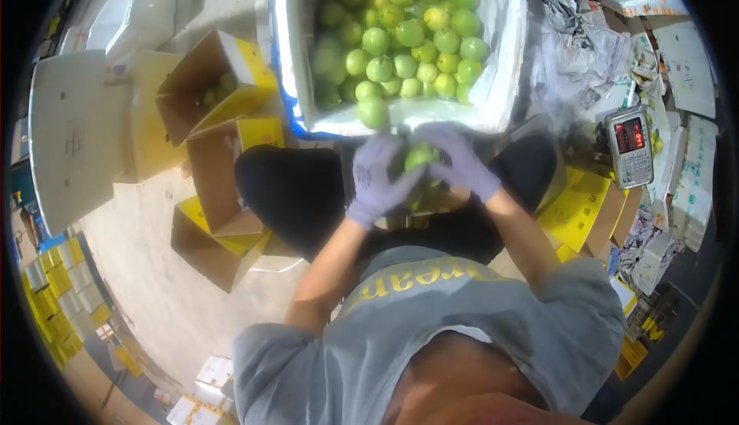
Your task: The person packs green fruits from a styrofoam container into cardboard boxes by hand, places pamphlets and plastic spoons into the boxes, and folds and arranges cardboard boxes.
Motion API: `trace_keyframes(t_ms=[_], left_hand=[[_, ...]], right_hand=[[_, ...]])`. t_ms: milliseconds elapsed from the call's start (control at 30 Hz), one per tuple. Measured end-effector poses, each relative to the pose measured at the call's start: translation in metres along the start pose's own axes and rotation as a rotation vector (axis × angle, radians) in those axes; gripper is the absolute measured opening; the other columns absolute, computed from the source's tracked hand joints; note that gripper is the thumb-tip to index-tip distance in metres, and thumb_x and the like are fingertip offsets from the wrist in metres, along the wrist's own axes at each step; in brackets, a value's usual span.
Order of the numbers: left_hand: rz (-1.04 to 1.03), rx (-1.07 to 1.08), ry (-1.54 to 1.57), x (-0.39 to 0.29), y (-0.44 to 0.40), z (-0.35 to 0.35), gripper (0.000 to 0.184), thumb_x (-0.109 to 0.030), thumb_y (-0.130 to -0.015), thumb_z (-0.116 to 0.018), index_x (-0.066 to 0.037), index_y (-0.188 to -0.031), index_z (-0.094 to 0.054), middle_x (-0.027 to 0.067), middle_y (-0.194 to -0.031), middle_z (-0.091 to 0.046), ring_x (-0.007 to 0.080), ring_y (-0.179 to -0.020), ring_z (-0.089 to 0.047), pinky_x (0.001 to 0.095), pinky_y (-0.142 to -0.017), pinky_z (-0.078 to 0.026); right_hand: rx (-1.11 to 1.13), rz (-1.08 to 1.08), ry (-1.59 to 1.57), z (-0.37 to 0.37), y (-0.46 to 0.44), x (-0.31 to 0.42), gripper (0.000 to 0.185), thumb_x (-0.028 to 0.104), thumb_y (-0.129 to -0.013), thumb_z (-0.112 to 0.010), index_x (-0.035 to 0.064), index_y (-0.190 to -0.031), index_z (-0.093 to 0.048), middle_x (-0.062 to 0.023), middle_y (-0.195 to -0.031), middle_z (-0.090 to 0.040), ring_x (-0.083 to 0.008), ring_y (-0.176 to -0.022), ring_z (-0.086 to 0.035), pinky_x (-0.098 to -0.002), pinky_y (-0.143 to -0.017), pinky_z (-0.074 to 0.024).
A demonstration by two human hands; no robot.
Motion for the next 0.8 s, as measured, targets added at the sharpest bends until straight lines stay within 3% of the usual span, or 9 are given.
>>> trace_keyframes(t_ms=[67, 200, 333, 433, 600, 667, 700, 767, 800], left_hand=[[0.058, 0.16, -0.058, 0.001, 0.011, -0.007, 0.024, -0.021, -0.067, -0.073, -0.006, -0.083, -0.063, 0.0148, -0.084, -0.062, 0.0304, -0.079, -0.059, 0.037, -0.071, -0.046], [0.462, -0.222, -0.157, 0.038, -0.027, 0.013, 0.029, -0.031, -0.079, -0.065, -0.006, -0.092, -0.061, 0.0137, -0.084, -0.061, 0.0301, -0.077, -0.059, 0.0391, -0.069, -0.046], [0.838, -0.165, 0.108, 0.155, -0.086, -0.01, 0.089, -0.062, -0.079, -0.049, 0.006, -0.133, -0.031, 0.0278, -0.129, -0.043, 0.0389, -0.121, -0.041, 0.0403, -0.1, -0.032], [1.04, -0.203, 0.577, 0.226, -0.102, -0.05, 0.073, -0.058, -0.081, -0.053, -0.004, -0.129, -0.042, 0.0147, -0.122, -0.052, 0.0291, -0.105, -0.054, 0.0478, -0.085, -0.045], [1.068, 0.107, 0.972, 0.176, -0.112, -0.022, 0.069, -0.065, -0.081, -0.046, -0.012, -0.126, -0.047, 0.0122, -0.117, -0.055, 0.0252, -0.101, -0.055, 0.0409, -0.081, -0.048], [1.116, 0.094, 0.943, 0.198, -0.106, -0.032, 0.071, -0.064, -0.082, -0.046, -0.011, -0.129, -0.045, 0.0123, -0.125, -0.051, 0.0266, -0.105, -0.053, 0.0419, -0.089, -0.044], [1.066, 0.179, 1.301, 0.192, -0.106, -0.041, 0.073, -0.065, -0.082, -0.044, -0.01, -0.13, -0.043, 0.0128, -0.127, -0.049, 0.0276, -0.11, -0.05, 0.042, -0.092, -0.042], [0.902, 0.198, 1.558, 0.182, -0.112, -0.047, 0.075, -0.066, -0.082, -0.043, -0.01, -0.132, -0.041, 0.0123, -0.13, -0.046, 0.0288, -0.117, -0.045, 0.0423, -0.097, -0.037], [0.868, 0.132, 1.489, 0.182, -0.113, -0.046, 0.075, -0.067, -0.082, -0.043, -0.011, -0.131, -0.042, 0.0127, -0.131, -0.046, 0.0293, -0.117, -0.045, 0.0423, -0.1, -0.035]], right_hand=[[0.076, -0.047, 0.087, 0.0, 0.005, 0.004, 0.043, 0.021, -0.071, -0.069, 0.0127, -0.112, -0.06, -0.0118, -0.112, -0.057, -0.0281, -0.105, -0.053, -0.0355, -0.094, -0.0403], [-0.187, -0.279, 0.086, 0.031, -0.039, -0.025, 0.028, 0.031, -0.082, -0.062, 0.0095, -0.099, -0.063, -0.0141, -0.092, -0.063, -0.0282, -0.083, -0.062, -0.0365, -0.074, -0.0485], [-0.247, -0.338, 0.42, 0.072, -0.154, -0.066, 0.052, 0.051, -0.086, -0.047, 0.0121, -0.121, -0.052, -0.0172, -0.115, -0.057, -0.0354, -0.107, -0.054, -0.0413, -0.092, -0.0415], [0.057, -0.253, 0.543, 0.066, -0.244, -0.137, 0.068, 0.067, -0.082, -0.036, 0.0211, -0.131, -0.044, -0.0161, -0.13, -0.048, -0.0336, -0.12, -0.045, -0.0399, -0.102, -0.0332], [0.391, -0.276, 0.624, 0.057, -0.274, -0.113, 0.058, 0.059, -0.086, -0.038, 0.0271, -0.135, -0.04, -0.0041, -0.134, -0.046, -0.0279, -0.118, -0.048, -0.0366, -0.098, -0.0376], [0.499, -0.744, 0.246, 0.07, -0.248, -0.066, 0.056, 0.052, -0.089, -0.039, 0.0252, -0.138, -0.035, -0.003, -0.14, -0.039, -0.0257, -0.125, -0.041, -0.0389, -0.099, -0.0366], [0.551, -0.598, 0.184, 0.063, -0.25, -0.105, 0.07, 0.061, -0.082, -0.044, 0.0167, -0.135, -0.039, -0.0035, -0.137, -0.042, -0.019, -0.128, -0.037, -0.0437, -0.107, -0.0269], [0.845, 0.134, 1.33, 0.048, -0.276, -0.185, 0.068, 0.038, -0.089, -0.041, 0.0055, -0.143, -0.014, -0.0072, -0.15, -0.012, -0.0213, -0.138, -0.014, -0.0353, -0.113, -0.0179], [0.803, -0.16, 0.902, 0.057, -0.27, -0.153, 0.067, 0.034, -0.09, -0.043, 0.0079, -0.143, -0.013, -0.0056, -0.149, -0.015, -0.0204, -0.136, -0.018, -0.0377, -0.112, -0.0194]])
Point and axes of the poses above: each hand's wrist, its own y-axis away from the middle knuckle, its own z-axis out of the back of the hand, x = y × z, the point moved 4 cm from there along -y, towards the middle knuckle
